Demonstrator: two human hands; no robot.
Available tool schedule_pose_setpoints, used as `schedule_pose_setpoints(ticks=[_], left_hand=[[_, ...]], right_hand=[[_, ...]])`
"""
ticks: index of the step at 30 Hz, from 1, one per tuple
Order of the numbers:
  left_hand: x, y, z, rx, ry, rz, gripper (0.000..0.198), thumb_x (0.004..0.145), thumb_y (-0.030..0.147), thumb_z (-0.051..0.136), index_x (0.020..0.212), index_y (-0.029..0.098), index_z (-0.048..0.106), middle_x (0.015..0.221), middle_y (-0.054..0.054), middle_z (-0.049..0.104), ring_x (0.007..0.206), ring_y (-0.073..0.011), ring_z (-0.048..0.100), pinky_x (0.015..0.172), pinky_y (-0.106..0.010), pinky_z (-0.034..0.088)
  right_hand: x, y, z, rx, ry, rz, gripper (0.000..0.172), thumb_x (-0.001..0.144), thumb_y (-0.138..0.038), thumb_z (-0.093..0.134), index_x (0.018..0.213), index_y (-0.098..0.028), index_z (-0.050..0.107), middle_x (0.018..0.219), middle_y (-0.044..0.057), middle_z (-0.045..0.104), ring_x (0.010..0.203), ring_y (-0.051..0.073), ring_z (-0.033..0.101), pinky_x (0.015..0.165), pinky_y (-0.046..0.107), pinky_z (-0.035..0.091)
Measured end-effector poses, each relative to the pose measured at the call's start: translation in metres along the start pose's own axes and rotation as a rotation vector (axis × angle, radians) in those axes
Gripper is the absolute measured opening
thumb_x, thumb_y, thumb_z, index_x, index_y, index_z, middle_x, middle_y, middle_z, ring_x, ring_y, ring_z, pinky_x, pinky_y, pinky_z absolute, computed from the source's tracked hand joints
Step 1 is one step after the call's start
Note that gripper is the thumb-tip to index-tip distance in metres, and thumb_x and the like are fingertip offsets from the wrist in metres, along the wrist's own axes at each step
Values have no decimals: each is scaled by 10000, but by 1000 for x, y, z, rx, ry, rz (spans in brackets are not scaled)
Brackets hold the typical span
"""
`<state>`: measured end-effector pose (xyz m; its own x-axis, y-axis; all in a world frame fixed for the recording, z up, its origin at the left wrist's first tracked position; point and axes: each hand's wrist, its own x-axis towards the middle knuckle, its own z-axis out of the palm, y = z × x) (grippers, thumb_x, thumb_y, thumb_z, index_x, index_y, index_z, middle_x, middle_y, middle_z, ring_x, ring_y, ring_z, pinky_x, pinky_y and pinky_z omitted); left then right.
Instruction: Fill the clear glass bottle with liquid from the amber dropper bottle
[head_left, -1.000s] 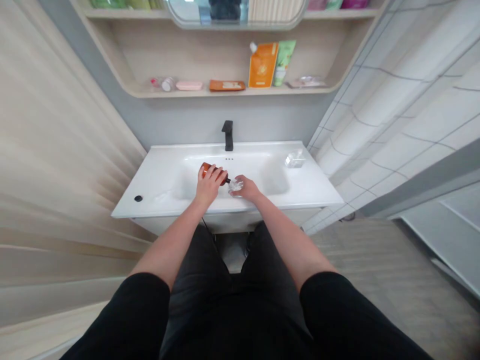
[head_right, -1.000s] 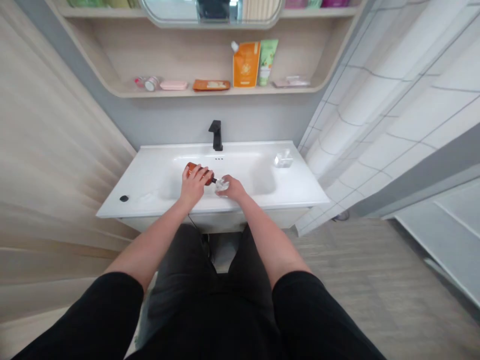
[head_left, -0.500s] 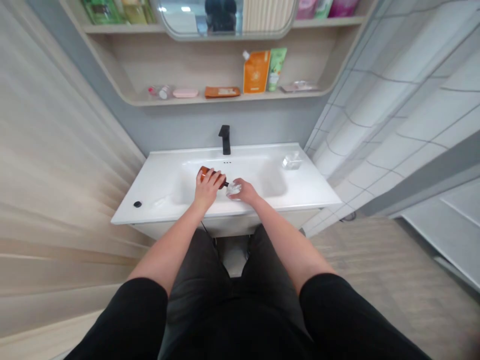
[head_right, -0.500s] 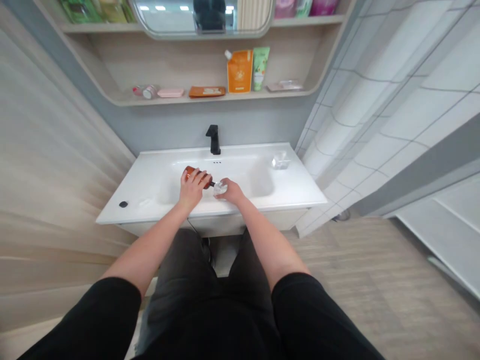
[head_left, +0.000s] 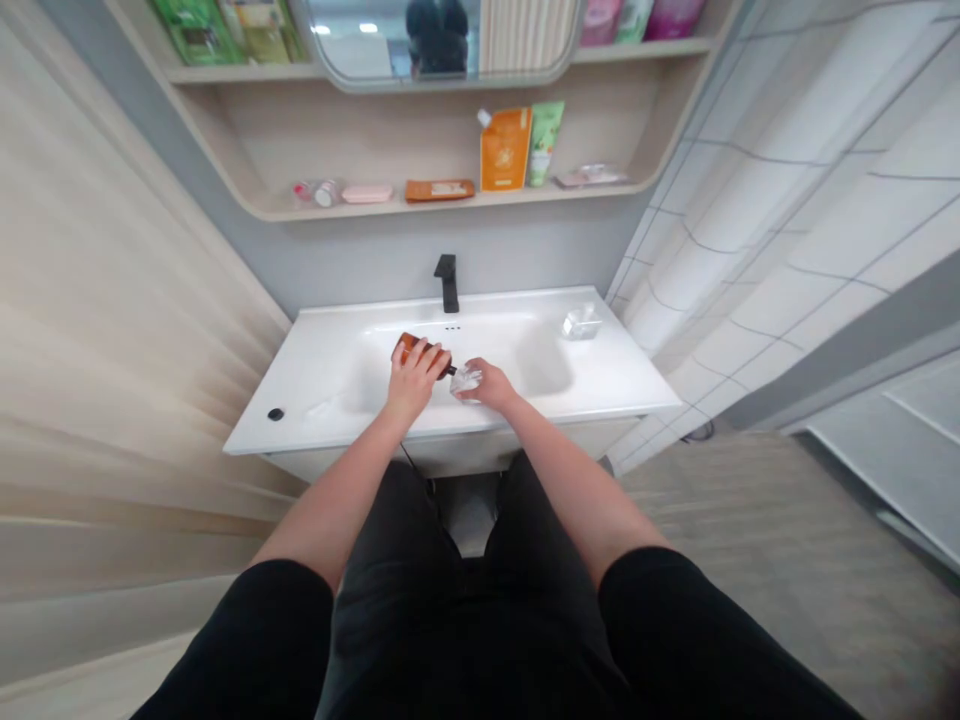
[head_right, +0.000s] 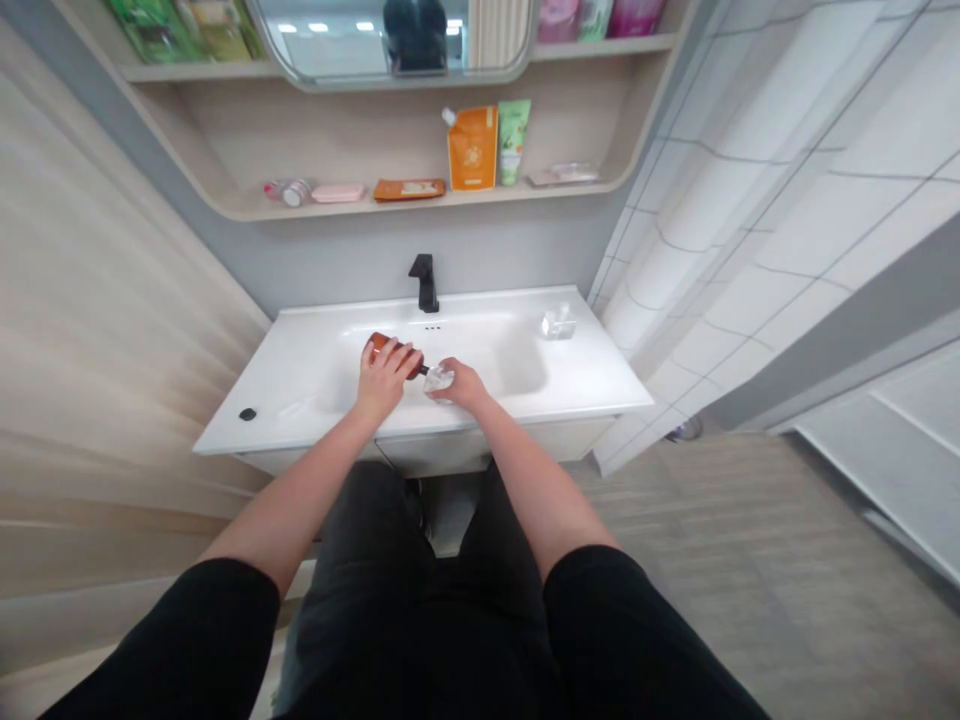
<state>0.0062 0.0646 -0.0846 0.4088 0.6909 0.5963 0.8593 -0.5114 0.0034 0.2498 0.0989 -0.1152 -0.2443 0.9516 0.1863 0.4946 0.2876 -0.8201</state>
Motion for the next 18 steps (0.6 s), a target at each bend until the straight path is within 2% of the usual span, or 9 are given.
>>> schedule_pose_setpoints(ticks=[8, 18], left_hand=[[11, -2, -6, 47, -4, 70, 581, 1095, 108, 494, 1600, 351, 648, 1665, -96, 659, 1690, -325, 454, 1433, -721, 185], [28, 1, -20, 40, -58, 117, 572, 1093, 107, 483, 1584, 337, 667, 1663, -101, 661, 1686, -336, 458, 1403, -725, 256]], right_hand=[[-1, 1, -1, 55, 23, 13, 705, 592, -397, 1041, 1197, -278, 698, 1089, 18, 812, 937, 251, 751, 918, 394, 596], [-2, -3, -3, 77, 71, 37, 718, 584, -380, 1046, 1203, -264, 701, 1112, 34, 818, 973, 258, 755, 947, 397, 595]])
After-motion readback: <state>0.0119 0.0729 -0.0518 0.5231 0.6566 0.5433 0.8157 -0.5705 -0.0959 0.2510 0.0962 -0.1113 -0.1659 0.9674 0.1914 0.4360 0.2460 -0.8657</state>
